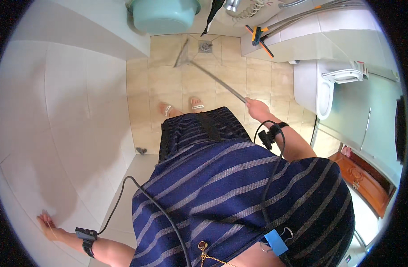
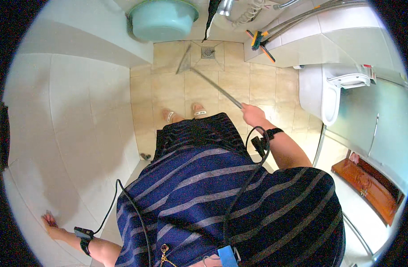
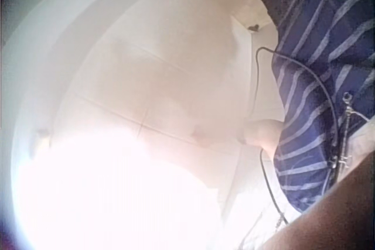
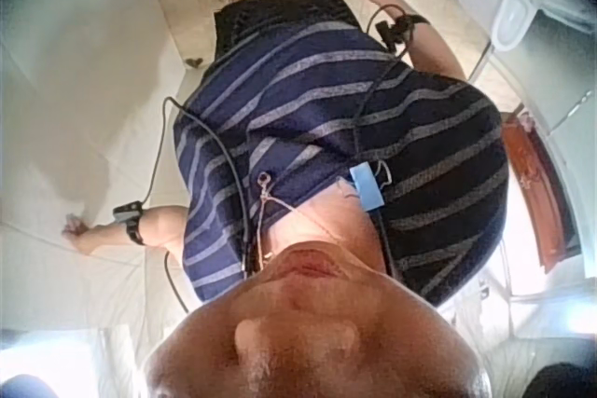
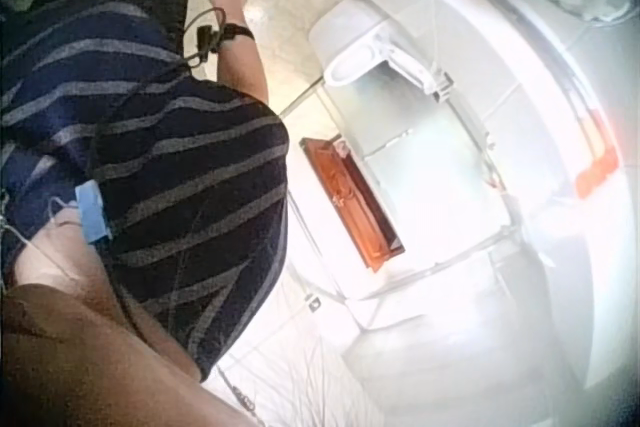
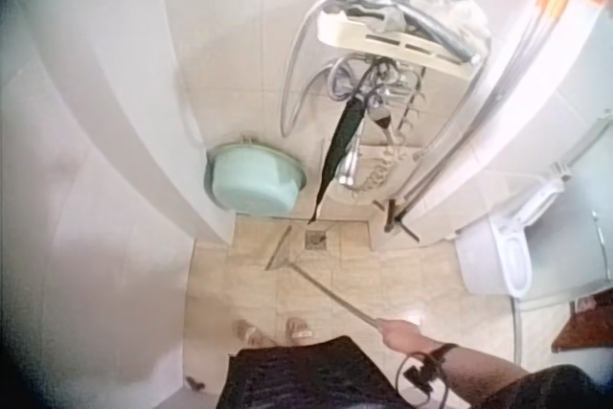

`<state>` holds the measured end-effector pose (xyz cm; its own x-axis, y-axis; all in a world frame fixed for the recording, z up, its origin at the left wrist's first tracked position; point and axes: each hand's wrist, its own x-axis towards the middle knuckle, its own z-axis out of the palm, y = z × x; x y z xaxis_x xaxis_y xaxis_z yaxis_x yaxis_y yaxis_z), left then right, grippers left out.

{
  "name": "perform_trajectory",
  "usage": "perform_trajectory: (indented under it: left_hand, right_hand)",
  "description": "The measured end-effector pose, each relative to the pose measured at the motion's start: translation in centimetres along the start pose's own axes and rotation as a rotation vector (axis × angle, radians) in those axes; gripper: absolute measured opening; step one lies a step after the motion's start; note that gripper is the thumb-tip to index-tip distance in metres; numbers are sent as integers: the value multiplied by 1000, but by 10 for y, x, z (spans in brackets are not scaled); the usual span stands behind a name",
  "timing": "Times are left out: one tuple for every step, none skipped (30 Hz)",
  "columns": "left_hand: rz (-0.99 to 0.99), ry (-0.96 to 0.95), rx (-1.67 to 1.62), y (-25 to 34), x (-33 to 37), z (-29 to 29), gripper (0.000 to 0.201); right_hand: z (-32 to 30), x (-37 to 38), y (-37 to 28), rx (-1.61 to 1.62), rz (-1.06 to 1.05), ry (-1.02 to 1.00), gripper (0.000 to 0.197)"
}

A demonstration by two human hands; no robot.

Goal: The person scrapes water across the bathroom floor using a floor squeegee, picks up debris near the floor drain by hand, and connects a shower head to a hose.

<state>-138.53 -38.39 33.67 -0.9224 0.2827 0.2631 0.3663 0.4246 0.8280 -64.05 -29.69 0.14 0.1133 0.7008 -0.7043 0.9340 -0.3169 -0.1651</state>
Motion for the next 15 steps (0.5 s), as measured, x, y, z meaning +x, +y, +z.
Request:
perform_trajectory:
  left_hand:
    - [-13,27,-4,1,0,0,41]
    - [-10,25,-3,2,-2,1,41]
    - [-10,5,-12,4,-3,3,40]
    - [-11,-16,-20,6,-4,4,40]
    - [-14,-19,-18,2,-3,7,40]
    - [-30,-5,3,3,-1,8,40]
    - [-46,7,24,4,2,9,40]
    - [-43,11,29,3,4,7,40]
    - [-42,6,19,0,5,5,40]
    - [-42,0,8,-3,6,4,40]
    - [-46,0,11,-3,6,3,40]
    - [-38,-12,-11,-2,6,0,39]
    - [-33,-28,-38,-4,7,-1,39]
    - [-37,-24,-38,-8,13,-3,39]
    - [-37,-26,-63,-11,20,-4,38]
  right_hand:
    - [2,0,-12,-50,-76,9,22]
    - [3,6,-25,-46,-75,8,22]
    - [3,16,-37,-147,-131,-1,23]
    - [2,27,-42,-247,-187,-10,25]
    - [4,40,-39,-249,-183,-13,25]
    - [10,55,-36,-341,-188,-15,24]
    - [16,64,-30,-432,-191,-16,23]
    - [6,62,-29,-415,-160,-17,22]
    - [-7,59,-24,-402,-128,-16,21]
    - [-12,62,-8,-418,-91,-36,21]
    - [-18,61,12,-434,-51,-58,21]
    - [-26,56,27,-414,-38,-38,21]
    - [-37,50,41,-396,-20,-13,20]
    - [-45,46,54,-444,-11,-16,20]
    - [-52,44,64,-489,-3,-20,20]
